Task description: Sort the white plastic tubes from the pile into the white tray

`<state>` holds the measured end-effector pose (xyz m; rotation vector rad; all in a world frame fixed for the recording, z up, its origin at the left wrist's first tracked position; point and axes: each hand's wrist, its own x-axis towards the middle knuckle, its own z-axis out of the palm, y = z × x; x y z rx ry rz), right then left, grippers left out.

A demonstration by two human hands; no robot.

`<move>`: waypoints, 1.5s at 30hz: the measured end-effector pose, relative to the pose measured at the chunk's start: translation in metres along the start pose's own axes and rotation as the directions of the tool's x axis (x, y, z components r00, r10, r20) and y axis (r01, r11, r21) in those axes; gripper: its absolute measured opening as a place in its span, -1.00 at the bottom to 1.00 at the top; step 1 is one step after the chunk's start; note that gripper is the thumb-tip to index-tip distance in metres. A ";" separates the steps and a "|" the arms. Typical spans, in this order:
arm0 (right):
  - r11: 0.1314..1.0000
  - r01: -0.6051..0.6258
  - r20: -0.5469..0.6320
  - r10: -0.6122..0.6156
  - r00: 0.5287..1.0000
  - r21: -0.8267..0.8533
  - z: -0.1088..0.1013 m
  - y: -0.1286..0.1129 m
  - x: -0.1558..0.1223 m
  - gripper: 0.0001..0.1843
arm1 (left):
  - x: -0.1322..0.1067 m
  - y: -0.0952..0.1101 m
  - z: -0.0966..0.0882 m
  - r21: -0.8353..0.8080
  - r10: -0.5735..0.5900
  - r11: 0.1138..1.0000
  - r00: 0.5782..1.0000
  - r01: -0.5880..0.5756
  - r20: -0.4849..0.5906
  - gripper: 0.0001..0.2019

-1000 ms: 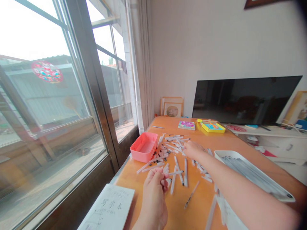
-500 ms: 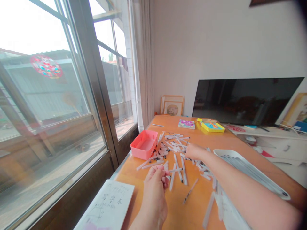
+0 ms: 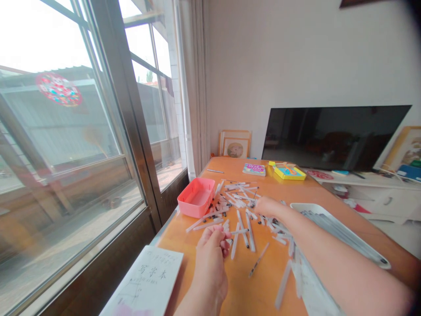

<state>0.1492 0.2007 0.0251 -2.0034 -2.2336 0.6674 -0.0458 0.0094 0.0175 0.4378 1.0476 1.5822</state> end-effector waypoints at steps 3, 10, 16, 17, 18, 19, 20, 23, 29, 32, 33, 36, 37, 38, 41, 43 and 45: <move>1.000 -0.014 -0.005 0.015 1.000 0.012 0.000 0.002 -0.008 -0.64 | 0.000 0.001 0.000 0.004 -0.003 1.000 1.000 0.003 -0.001 -0.79; 0.999 -0.033 -0.025 0.034 0.999 0.024 0.006 0.011 -0.026 -0.67 | 0.001 0.002 0.000 0.014 -0.005 1.000 1.000 0.005 -0.005 -0.81; 0.994 0.097 -0.113 -0.090 0.990 0.054 0.011 0.005 -0.037 -0.47 | 0.005 0.002 -0.002 0.050 0.047 0.998 0.999 -0.045 -0.021 -0.81; 0.991 0.127 -0.131 -0.120 0.984 0.041 0.012 0.003 -0.041 -0.53 | 0.006 0.003 -0.002 0.057 0.060 0.997 0.998 -0.059 -0.026 -0.81; 0.987 0.158 -0.151 -0.153 0.977 0.021 0.013 0.000 -0.046 -0.59 | 0.007 0.003 -0.003 0.061 0.074 0.996 0.997 -0.071 -0.034 -0.82; 0.982 0.190 -0.172 -0.189 0.967 -0.006 0.014 -0.004 -0.050 -0.64 | 0.008 0.004 -0.004 0.061 0.085 0.995 0.995 -0.082 -0.043 -0.83; 0.974 0.222 -0.191 -0.225 0.955 -0.038 0.015 -0.007 -0.056 -0.67 | 0.009 0.005 -0.004 0.057 0.094 0.994 0.994 -0.090 -0.057 -0.83; 0.945 0.292 -0.234 -0.321 0.918 -0.150 0.019 -0.019 -0.070 -0.68 | 0.012 0.011 -0.006 0.031 0.124 0.992 0.984 -0.121 -0.128 -0.81; 0.878 0.339 -0.251 -0.431 0.867 -0.337 0.027 -0.042 -0.076 -0.69 | 0.018 0.018 -0.011 0.023 0.149 0.989 0.957 -0.147 -0.249 -0.70; 0.829 0.380 -0.225 -0.496 0.839 -0.410 0.031 -0.056 -0.071 -0.69 | 0.021 0.018 -0.015 0.062 0.173 0.985 0.946 -0.162 -0.274 -0.70; 0.807 0.400 -0.209 -0.522 0.827 -0.434 0.033 -0.061 -0.070 -0.69 | 0.022 0.019 -0.016 0.074 0.186 0.982 0.942 -0.172 -0.280 -0.70; 0.726 0.473 -0.136 -0.605 0.785 -0.500 0.039 -0.077 -0.064 -0.71 | 0.026 0.021 -0.018 0.100 0.221 0.975 0.927 -0.200 -0.304 -0.72; 0.696 0.496 -0.108 -0.629 0.770 -0.519 0.040 -0.082 -0.062 -0.72 | 0.028 0.022 -0.019 0.104 0.228 0.973 0.923 -0.206 -0.310 -0.72; 0.668 0.517 -0.080 -0.650 0.756 -0.536 0.042 -0.086 -0.060 -0.73 | 0.029 0.023 -0.019 0.107 0.233 0.972 0.920 -0.210 -0.314 -0.73; 0.598 0.559 -0.011 -0.688 0.725 -0.574 0.046 -0.094 -0.057 -0.74 | 0.032 0.024 -0.020 0.121 0.237 0.970 0.917 -0.209 -0.322 -0.75; 0.571 0.570 0.011 -0.701 0.713 -0.591 0.047 -0.097 -0.057 -0.75 | 0.033 0.025 -0.021 0.138 0.240 0.969 0.911 -0.205 -0.336 -0.76; 0.559 0.570 0.012 -0.707 0.707 -0.603 0.047 -0.099 -0.058 -0.74 | 0.034 0.026 -0.022 0.145 0.249 0.967 0.905 -0.211 -0.345 -0.77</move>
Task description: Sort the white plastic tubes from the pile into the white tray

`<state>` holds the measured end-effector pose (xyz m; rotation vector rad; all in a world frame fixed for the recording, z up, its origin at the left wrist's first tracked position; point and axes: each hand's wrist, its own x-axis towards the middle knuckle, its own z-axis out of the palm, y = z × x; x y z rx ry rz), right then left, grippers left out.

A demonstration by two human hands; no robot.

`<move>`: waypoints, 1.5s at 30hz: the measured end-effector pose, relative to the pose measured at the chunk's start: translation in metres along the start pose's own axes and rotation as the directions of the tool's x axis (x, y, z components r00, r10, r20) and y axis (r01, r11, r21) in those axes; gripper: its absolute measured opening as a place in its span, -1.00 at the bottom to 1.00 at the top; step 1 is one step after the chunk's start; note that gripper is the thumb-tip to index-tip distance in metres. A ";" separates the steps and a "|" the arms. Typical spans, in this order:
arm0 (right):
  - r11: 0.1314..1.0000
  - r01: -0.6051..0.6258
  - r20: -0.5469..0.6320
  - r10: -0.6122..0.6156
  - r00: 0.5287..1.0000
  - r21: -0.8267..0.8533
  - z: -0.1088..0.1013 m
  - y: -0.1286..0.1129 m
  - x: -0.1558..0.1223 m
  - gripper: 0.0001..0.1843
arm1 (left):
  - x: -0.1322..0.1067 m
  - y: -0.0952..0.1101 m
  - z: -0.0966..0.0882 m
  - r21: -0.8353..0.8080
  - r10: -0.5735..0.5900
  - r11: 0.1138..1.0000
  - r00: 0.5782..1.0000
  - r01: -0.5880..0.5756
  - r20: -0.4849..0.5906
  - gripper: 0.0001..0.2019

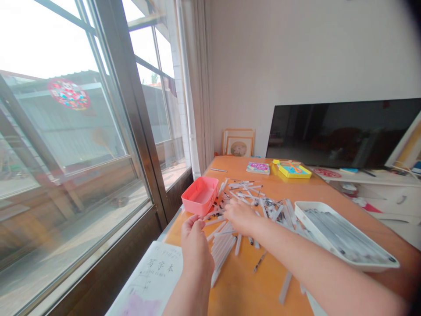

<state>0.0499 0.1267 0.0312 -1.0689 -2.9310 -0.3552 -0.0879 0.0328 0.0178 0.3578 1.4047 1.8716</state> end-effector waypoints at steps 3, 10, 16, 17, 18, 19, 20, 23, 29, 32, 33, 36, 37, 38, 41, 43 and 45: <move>1.000 -0.008 -0.010 0.008 1.000 -0.013 0.000 -0.002 0.000 -0.72 | 0.001 0.001 -0.001 -0.008 0.014 1.000 1.000 -0.014 -0.001 -0.78; 0.999 -0.029 0.041 0.030 0.999 -0.035 0.011 0.004 -0.003 -0.75 | -0.005 0.003 0.001 0.060 -0.044 0.997 0.999 0.043 0.011 -0.80; 0.998 -0.041 0.089 0.044 0.995 -0.037 0.011 0.014 -0.009 -0.72 | -0.007 0.001 0.003 0.084 -0.060 0.995 0.997 0.056 0.041 -0.82; 0.998 -0.042 0.096 0.045 0.994 -0.037 0.010 0.015 -0.010 -0.72 | -0.008 0.000 0.003 0.087 -0.059 0.995 0.997 0.055 0.046 -0.81; 0.998 -0.042 0.102 0.046 0.994 -0.038 0.010 0.017 -0.010 -0.73 | -0.008 -0.001 0.003 0.094 -0.057 0.994 0.997 0.051 0.054 -0.80; 0.998 -0.042 0.105 0.046 0.993 -0.038 0.009 0.019 -0.011 -0.73 | -0.009 -0.002 0.004 0.104 -0.052 0.994 0.997 0.045 0.064 -0.79; 0.998 -0.043 0.106 0.046 0.993 -0.039 0.008 0.020 -0.012 -0.74 | -0.009 -0.003 0.003 0.117 -0.048 0.992 0.995 0.038 0.082 -0.77; 0.998 -0.052 0.094 0.056 0.994 -0.039 0.004 0.025 -0.018 -0.72 | -0.012 -0.004 0.003 0.172 -0.053 0.985 0.989 0.029 0.140 -0.74; 0.988 -0.146 0.039 0.148 0.988 -0.044 -0.008 0.034 -0.041 -0.75 | -0.015 -0.012 0.004 0.297 -0.060 0.955 0.968 -0.016 0.245 -0.80; 0.981 -0.190 0.014 0.191 0.982 -0.043 -0.017 0.034 -0.055 -0.74 | -0.016 -0.017 0.003 0.327 0.115 0.919 0.941 -0.223 0.318 -0.78; 0.980 -0.196 0.005 0.196 0.980 -0.037 -0.020 0.033 -0.059 -0.75 | -0.018 -0.017 0.003 0.330 0.193 0.889 0.915 -0.316 0.355 -0.77; 0.981 -0.193 -0.022 0.193 0.981 -0.006 -0.028 0.023 -0.071 -0.77 | -0.027 -0.015 0.002 0.316 0.366 0.770 0.790 -0.554 0.492 -0.79; 0.982 -0.189 -0.031 0.189 0.981 0.006 -0.030 0.019 -0.075 -0.78 | -0.031 -0.014 0.001 0.304 0.388 0.741 0.752 -0.599 0.533 -0.78; 0.983 -0.181 -0.039 0.181 0.983 0.017 -0.031 0.014 -0.078 -0.78 | -0.034 -0.014 0.001 0.292 0.395 0.725 0.724 -0.624 0.566 -0.78; 0.986 -0.153 -0.056 0.156 0.986 0.059 -0.034 0.001 -0.087 -0.78 | -0.041 -0.014 0.002 0.284 0.361 0.708 0.677 -0.647 0.642 -0.85; 0.984 -0.151 -0.061 0.157 0.986 0.098 -0.035 -0.002 -0.092 -0.78 | -0.043 -0.016 0.003 0.297 0.323 0.708 0.668 -0.640 0.670 -0.82; 0.963 -0.185 -0.071 0.202 0.977 0.195 -0.036 0.001 -0.096 -0.80 | -0.043 -0.017 0.004 0.312 0.273 0.752 0.705 -0.580 0.654 -0.78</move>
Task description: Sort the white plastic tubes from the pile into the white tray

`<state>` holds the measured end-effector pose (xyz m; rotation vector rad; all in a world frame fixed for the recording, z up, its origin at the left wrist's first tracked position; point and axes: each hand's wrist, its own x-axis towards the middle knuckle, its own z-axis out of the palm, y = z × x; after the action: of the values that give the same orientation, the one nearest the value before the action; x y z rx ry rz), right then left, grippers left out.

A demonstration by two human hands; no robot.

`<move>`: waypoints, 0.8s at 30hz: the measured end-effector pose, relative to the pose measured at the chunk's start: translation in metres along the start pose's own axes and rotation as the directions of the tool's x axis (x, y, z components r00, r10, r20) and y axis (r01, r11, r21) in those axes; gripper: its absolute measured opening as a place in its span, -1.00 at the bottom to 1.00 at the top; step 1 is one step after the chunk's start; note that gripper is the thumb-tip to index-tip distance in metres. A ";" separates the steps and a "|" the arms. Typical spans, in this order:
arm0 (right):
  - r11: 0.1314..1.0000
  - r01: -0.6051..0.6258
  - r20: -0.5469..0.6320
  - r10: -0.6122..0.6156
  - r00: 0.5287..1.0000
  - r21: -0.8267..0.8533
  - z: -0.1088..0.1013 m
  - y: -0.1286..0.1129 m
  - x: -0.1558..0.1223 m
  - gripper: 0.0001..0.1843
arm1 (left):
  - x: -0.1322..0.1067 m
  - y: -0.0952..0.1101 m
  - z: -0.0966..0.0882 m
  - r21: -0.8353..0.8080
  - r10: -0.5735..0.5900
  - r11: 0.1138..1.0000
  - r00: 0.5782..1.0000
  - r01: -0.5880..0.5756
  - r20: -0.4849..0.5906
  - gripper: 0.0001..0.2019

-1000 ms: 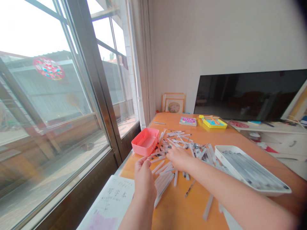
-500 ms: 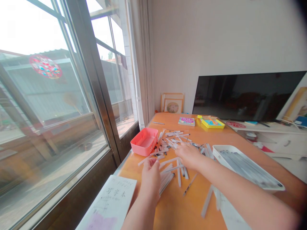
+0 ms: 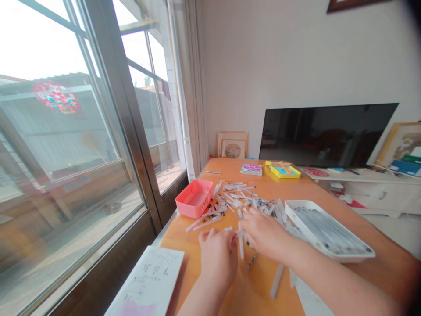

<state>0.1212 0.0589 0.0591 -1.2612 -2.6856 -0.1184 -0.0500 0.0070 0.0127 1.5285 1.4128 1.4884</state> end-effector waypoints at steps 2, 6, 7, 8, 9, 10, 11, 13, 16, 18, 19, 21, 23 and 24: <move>0.976 -0.069 -0.061 0.083 0.995 0.206 -0.003 0.007 -0.002 -0.78 | 0.001 0.001 0.001 -0.116 -0.136 0.984 0.991 0.136 0.004 -0.79; 0.641 -0.164 -0.148 0.404 0.903 0.750 -0.008 0.019 -0.007 -0.73 | 0.002 0.005 0.003 -0.274 -0.317 0.892 0.930 0.359 0.186 -0.80; 0.523 -0.164 -0.123 0.472 0.873 0.836 -0.010 0.020 -0.008 -0.63 | 0.002 0.006 0.003 -0.281 -0.323 0.881 0.918 0.380 0.231 -0.75; 0.415 -0.158 -0.090 0.519 0.850 0.896 -0.011 0.020 -0.010 -0.48 | 0.001 0.007 0.003 -0.287 -0.321 0.874 0.909 0.393 0.266 -0.70; 0.325 -0.143 -0.061 0.546 0.836 0.935 -0.012 0.019 -0.012 -0.34 | 0.001 0.008 0.003 -0.299 -0.316 0.866 0.902 0.401 0.293 -0.65; 0.251 -0.123 -0.041 0.563 0.826 0.960 -0.012 0.019 -0.013 -0.23 | 0.001 0.010 0.003 -0.316 -0.310 0.857 0.897 0.407 0.315 -0.62; 0.189 -0.103 -0.025 0.576 0.817 0.977 -0.013 0.018 -0.013 -0.19 | 0.000 0.012 0.003 -0.335 -0.302 0.847 0.892 0.413 0.336 -0.60; 0.098 -0.077 0.003 0.599 0.801 0.992 -0.013 0.018 -0.013 -0.27 | -0.002 0.016 0.002 -0.365 -0.282 0.828 0.879 0.426 0.385 -0.59; 0.032 -0.053 0.022 0.622 0.783 0.998 -0.012 0.017 -0.012 -0.50 | -0.006 0.025 0.001 -0.392 -0.276 0.801 0.861 0.452 0.427 -0.61; 0.024 -0.035 0.012 0.628 0.778 0.999 -0.012 0.016 -0.011 -0.56 | -0.008 0.030 0.002 -0.388 -0.302 0.792 0.854 0.472 0.424 -0.61; 0.024 -0.027 0.006 0.629 0.778 0.999 -0.012 0.015 -0.011 -0.57 | -0.009 0.032 0.002 -0.382 -0.317 0.789 0.851 0.481 0.418 -0.60; 0.028 -0.015 -0.006 0.628 0.778 0.999 -0.013 0.013 -0.012 -0.57 | -0.009 0.034 0.003 -0.373 -0.335 0.787 0.848 0.492 0.411 -0.56; 0.038 -0.011 -0.016 0.628 0.778 0.999 -0.015 0.011 -0.012 -0.55 | -0.009 0.034 0.004 -0.372 -0.332 0.789 0.849 0.489 0.412 -0.55; 0.043 -0.015 -0.015 0.628 0.778 0.999 -0.016 0.010 -0.013 -0.54 | -0.009 0.034 0.004 -0.372 -0.328 0.790 0.849 0.487 0.414 -0.55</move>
<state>0.1390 0.0535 0.0722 -1.0291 -1.2299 1.1323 -0.0352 -0.0099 0.0401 1.0171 1.0075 1.1229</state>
